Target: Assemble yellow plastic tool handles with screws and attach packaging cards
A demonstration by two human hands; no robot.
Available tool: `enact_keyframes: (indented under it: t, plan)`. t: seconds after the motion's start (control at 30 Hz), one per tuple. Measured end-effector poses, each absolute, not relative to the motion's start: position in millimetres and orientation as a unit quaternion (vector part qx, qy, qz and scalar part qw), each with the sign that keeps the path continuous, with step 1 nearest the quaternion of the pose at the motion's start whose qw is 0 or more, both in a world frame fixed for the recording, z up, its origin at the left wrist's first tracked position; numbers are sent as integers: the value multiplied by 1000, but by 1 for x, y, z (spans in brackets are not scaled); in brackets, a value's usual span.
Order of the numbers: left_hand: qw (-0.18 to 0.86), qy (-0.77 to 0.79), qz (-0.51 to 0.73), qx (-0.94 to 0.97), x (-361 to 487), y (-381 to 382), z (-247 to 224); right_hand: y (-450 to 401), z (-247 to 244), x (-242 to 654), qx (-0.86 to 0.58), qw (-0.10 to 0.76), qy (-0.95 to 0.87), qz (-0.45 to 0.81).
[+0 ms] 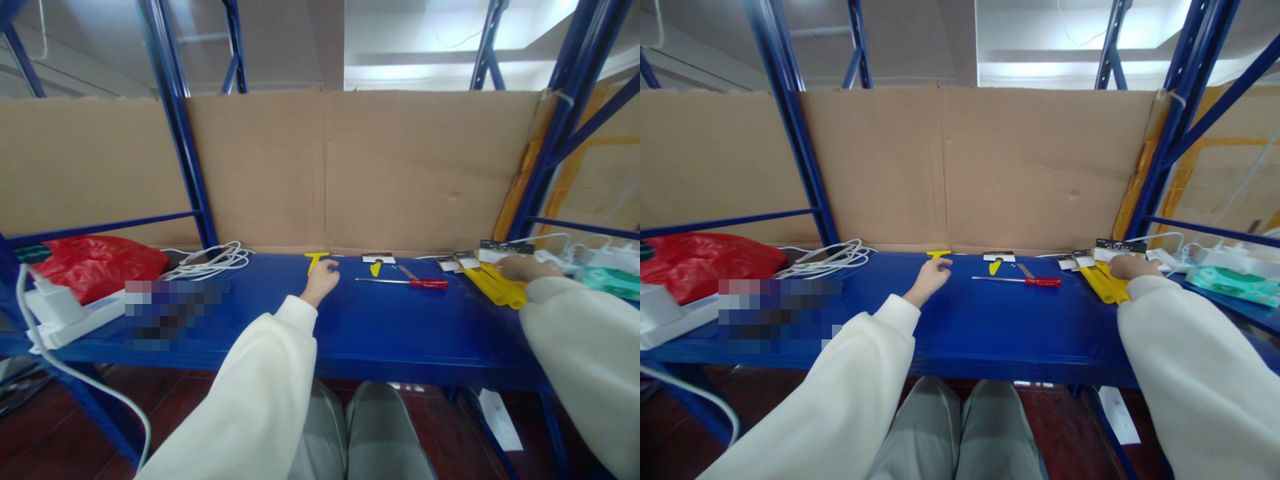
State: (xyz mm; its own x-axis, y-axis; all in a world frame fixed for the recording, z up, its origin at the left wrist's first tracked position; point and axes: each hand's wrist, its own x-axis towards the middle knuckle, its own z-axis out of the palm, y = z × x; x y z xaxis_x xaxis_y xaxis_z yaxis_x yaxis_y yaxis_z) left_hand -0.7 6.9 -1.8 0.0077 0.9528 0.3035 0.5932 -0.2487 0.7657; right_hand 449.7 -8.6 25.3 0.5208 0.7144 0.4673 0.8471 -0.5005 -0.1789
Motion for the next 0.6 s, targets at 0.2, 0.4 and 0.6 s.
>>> enact_keyframes:
  t: [0.2, 0.4, 0.6]
  plan:
    - [58, 679, 302, 667, -11, 3, -4, -18, 64, 363, -854, 130, -489, -119]
    - [70, 685, 217, 692, -12, 3, -9, -1, 52, 286, -789, 351, -493, -102]
    - [53, 680, 224, 696, -15, 2, -10, 13, -1, 267, -683, 365, -624, -110]
